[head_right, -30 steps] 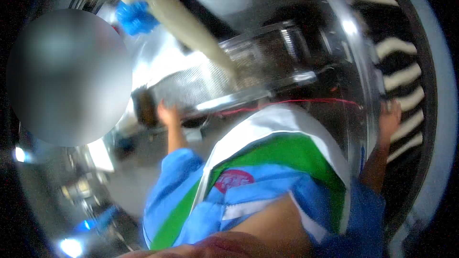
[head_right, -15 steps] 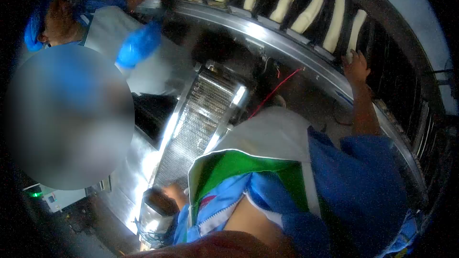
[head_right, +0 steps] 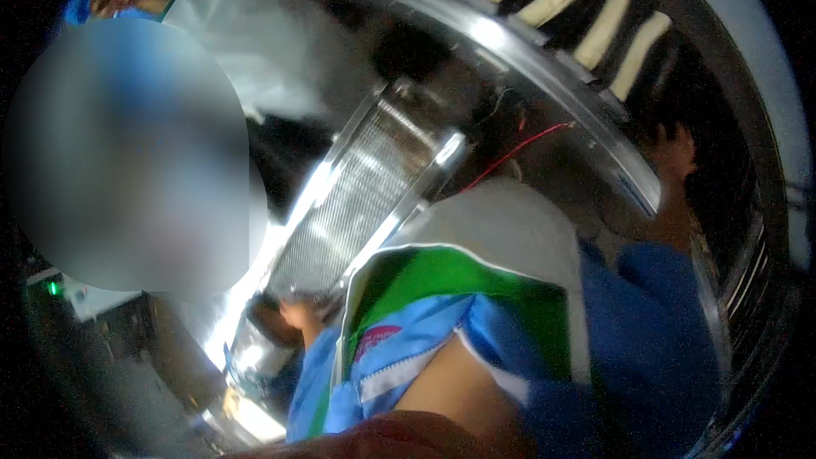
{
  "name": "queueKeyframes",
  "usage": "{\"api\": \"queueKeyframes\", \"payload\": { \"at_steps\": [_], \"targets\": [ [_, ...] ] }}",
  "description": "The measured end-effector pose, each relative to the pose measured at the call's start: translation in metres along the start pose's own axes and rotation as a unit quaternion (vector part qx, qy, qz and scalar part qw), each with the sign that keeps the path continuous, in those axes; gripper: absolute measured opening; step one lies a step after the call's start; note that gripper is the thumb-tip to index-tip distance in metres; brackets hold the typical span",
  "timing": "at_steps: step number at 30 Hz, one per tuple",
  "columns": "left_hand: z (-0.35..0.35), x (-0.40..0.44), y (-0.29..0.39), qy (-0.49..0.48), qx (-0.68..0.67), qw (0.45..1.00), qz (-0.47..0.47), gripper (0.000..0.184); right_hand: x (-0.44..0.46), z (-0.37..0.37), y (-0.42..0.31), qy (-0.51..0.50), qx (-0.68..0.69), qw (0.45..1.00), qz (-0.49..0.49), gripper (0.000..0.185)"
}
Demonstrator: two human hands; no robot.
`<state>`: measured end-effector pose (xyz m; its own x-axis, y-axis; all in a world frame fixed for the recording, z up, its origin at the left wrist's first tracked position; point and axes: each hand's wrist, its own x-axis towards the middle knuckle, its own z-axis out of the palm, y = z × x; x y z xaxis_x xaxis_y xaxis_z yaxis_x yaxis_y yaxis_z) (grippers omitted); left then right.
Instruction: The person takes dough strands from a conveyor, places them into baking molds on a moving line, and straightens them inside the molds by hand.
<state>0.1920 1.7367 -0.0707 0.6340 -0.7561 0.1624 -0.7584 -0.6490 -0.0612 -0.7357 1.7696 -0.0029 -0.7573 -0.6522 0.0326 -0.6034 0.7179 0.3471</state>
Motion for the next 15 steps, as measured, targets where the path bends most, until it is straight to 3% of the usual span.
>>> {"api": "queueKeyframes", "payload": {
  "at_steps": [1, 2, 3, 4, 5, 6, 8, 9, 11, 15],
  "targets": [
    [-0.024, -0.005, 0.023, -0.037, -0.001, 0.997, -0.073, 0.046, 0.002, 0.015, 0.009, 0.072, 0.006, 0.997, -0.002, 0.059],
    [-0.014, -0.002, 0.011, -0.045, -0.028, 0.997, -0.049, 0.046, 0.004, 0.029, 0.017, 0.144, 0.013, 0.990, -0.005, 0.058],
    [-0.029, -0.005, 0.025, -0.055, -0.006, 0.997, -0.058, 0.041, 0.006, 0.015, 0.018, 0.064, 0.189, 0.978, 0.058, 0.067],
    [-0.045, -0.009, 0.039, -0.066, 0.017, 0.995, -0.067, 0.039, 0.002, 0.001, 0.010, 0.036, 0.147, 0.986, 0.076, 0.076],
    [-0.017, -0.008, 0.020, -0.026, 0.014, 0.998, -0.051, 0.044, 0.003, -0.006, 0.007, 0.037, 0.150, 0.986, 0.057, 0.076],
    [-0.045, -0.010, 0.042, -0.096, -0.014, 0.990, -0.101, 0.049, 0.002, -0.012, 0.004, 0.003, 0.167, 0.983, 0.078, 0.078],
    [-0.042, -0.009, 0.042, -0.094, -0.017, 0.991, -0.099, 0.053, -0.003, -0.018, 0.001, -0.068, 0.193, 0.970, 0.128, 0.083],
    [-0.038, -0.008, 0.038, -0.092, -0.016, 0.990, -0.107, 0.053, 0.004, -0.001, 0.008, -0.068, 0.195, 0.971, 0.120, 0.083],
    [-0.029, -0.008, 0.032, -0.095, -0.036, 0.991, -0.092, 0.057, 0.027, 0.039, 0.025, -0.089, 0.071, 0.992, 0.045, 0.082],
    [-0.052, -0.011, 0.049, -0.104, -0.044, 0.989, -0.096, 0.061, 0.031, 0.050, 0.013, -0.035, 0.058, 0.998, 0.011, 0.078]
  ]
}}
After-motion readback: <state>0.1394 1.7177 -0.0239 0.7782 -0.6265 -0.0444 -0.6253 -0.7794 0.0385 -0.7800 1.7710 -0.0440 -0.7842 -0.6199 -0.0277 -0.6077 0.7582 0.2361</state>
